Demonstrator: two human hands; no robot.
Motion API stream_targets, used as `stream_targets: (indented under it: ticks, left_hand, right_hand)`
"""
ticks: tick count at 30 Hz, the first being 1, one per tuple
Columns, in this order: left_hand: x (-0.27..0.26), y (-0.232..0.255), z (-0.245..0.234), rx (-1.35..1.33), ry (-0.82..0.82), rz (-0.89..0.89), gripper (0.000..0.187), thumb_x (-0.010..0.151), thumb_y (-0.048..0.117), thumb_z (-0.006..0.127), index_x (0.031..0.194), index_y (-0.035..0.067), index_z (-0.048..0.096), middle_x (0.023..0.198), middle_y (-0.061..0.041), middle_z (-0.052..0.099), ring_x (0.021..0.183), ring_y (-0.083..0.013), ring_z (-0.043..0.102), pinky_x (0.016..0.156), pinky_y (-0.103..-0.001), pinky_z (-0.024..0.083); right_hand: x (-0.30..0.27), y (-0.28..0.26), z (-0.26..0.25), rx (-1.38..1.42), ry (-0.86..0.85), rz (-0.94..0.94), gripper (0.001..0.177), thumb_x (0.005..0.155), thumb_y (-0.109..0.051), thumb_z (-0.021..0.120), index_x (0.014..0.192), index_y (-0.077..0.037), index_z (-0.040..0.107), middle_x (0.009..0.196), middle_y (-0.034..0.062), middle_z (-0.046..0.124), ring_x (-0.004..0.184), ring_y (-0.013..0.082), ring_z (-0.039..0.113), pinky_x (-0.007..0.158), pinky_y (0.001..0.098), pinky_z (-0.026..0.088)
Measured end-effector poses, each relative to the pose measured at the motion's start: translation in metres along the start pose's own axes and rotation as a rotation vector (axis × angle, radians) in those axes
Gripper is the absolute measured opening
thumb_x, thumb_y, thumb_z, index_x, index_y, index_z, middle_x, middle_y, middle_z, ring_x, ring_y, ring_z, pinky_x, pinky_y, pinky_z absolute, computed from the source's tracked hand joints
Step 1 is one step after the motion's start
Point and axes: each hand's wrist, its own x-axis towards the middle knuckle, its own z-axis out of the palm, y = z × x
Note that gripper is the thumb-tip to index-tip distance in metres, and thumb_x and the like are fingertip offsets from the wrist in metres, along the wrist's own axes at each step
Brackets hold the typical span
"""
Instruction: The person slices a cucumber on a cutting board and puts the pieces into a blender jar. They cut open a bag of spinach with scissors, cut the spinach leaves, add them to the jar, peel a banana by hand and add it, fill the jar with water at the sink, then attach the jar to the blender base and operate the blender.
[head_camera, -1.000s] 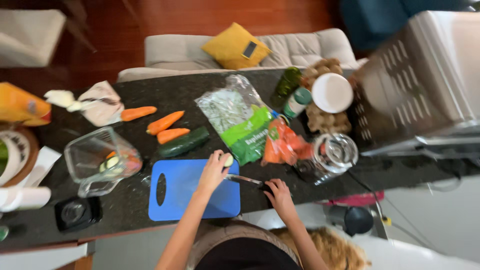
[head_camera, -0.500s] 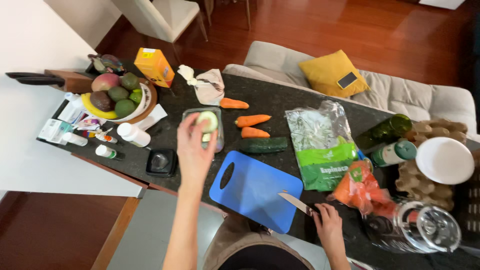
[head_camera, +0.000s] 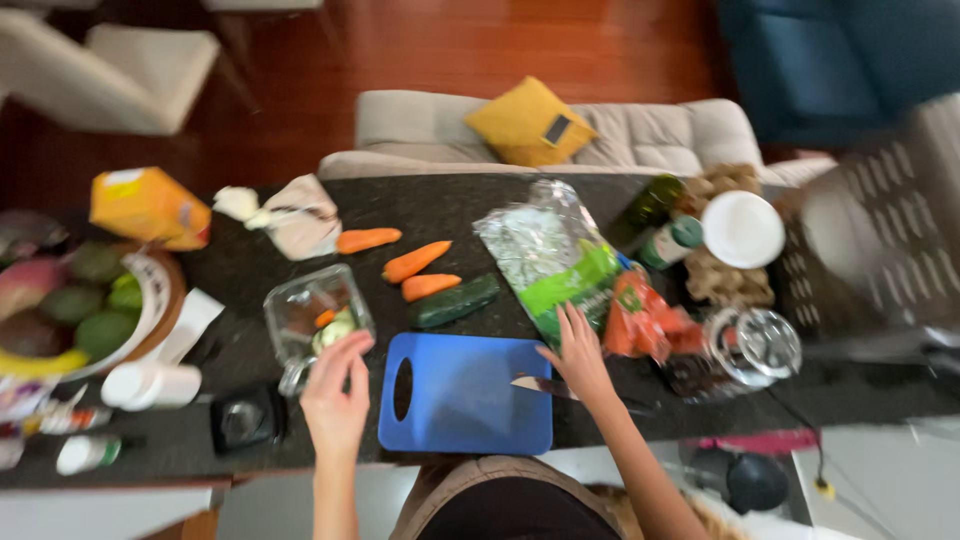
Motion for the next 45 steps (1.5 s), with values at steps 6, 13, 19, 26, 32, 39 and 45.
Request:
stream_targets:
  ticks: [6, 13, 19, 26, 32, 39, 45]
  left_hand:
    - [-0.016, -0.006, 0.032, -0.092, -0.220, -0.009, 0.021, 0.089, -0.002, 0.064, 0.106, 0.006, 0.074, 0.113, -0.007, 0.074, 0.100, -0.0237, 0.073, 0.084, -0.031, 0.056]
    - [-0.011, -0.010, 0.044, -0.185, -0.379, 0.049, 0.022, 0.089, -0.002, 0.064, 0.107, 0.007, 0.073, 0.112, -0.006, 0.073, 0.099, -0.0230, 0.073, 0.085, -0.031, 0.056]
    - [-0.014, -0.001, 0.061, -0.264, -0.559, 0.013, 0.022, 0.091, 0.002, 0.065, 0.112, 0.008, 0.071, 0.114, -0.006, 0.072, 0.097, -0.0247, 0.073, 0.081, -0.031, 0.057]
    - [-0.015, -0.014, 0.093, -0.277, -0.555, 0.093, 0.024, 0.091, 0.002, 0.065, 0.113, 0.009, 0.069, 0.114, -0.007, 0.071, 0.097, -0.0258, 0.073, 0.078, -0.029, 0.057]
    - [-0.017, -0.052, 0.133, -0.297, -0.535, -0.074, 0.024, 0.090, 0.004, 0.065, 0.112, 0.011, 0.071, 0.111, -0.003, 0.073, 0.091, -0.0155, 0.076, 0.075, -0.026, 0.059]
    - [0.015, -0.083, 0.203, -0.790, -0.724, -0.484, 0.063, 0.100, 0.044, 0.041, 0.150, 0.007, 0.042, 0.143, -0.008, 0.063, 0.121, -0.0236, 0.068, 0.097, -0.037, 0.057]
    - [0.060, -0.088, 0.225, -1.448, -0.504, -0.885, 0.059, 0.109, 0.058, 0.044, 0.141, 0.008, 0.046, 0.130, -0.004, 0.061, 0.123, -0.0210, 0.059, 0.107, -0.044, 0.046]
  right_hand:
    - [0.046, 0.020, 0.069, -0.325, -0.061, 0.216, 0.071, 0.086, -0.036, 0.073, 0.137, 0.006, 0.047, 0.138, 0.0248, 0.053, 0.128, 0.0377, 0.054, 0.103, 0.0441, 0.046]
    - [0.058, 0.046, 0.061, -0.042, 0.152, 0.260, 0.014, 0.100, -0.015, 0.064, 0.111, -0.014, 0.073, 0.094, 0.0091, 0.076, 0.085, 0.0284, 0.076, 0.074, 0.0391, 0.059]
    - [0.077, 0.038, 0.016, 0.108, 0.142, 0.233, 0.040, 0.096, -0.034, 0.070, 0.125, -0.008, 0.068, 0.119, 0.0192, 0.072, 0.108, 0.0353, 0.070, 0.091, 0.0424, 0.056]
    - [0.053, 0.029, 0.079, -0.377, -0.069, 0.155, 0.080, 0.081, -0.039, 0.075, 0.144, 0.000, 0.044, 0.139, 0.0269, 0.050, 0.129, 0.0417, 0.049, 0.101, 0.0532, 0.041]
    - [0.076, 0.049, 0.035, 0.049, 0.182, 0.269, 0.041, 0.098, -0.026, 0.067, 0.131, -0.003, 0.061, 0.100, 0.0218, 0.072, 0.090, 0.0391, 0.070, 0.077, 0.0457, 0.055]
    - [0.059, 0.008, -0.099, 0.277, 0.229, 0.184, 0.045, 0.093, -0.018, 0.069, 0.136, -0.007, 0.062, 0.104, 0.0222, 0.073, 0.092, 0.0398, 0.071, 0.079, 0.0453, 0.055]
    - [0.002, -0.051, -0.116, 0.050, 0.048, -0.428, 0.069, 0.076, -0.008, 0.073, 0.143, 0.000, 0.054, 0.146, 0.0153, 0.058, 0.128, 0.0320, 0.062, 0.101, 0.0411, 0.051]
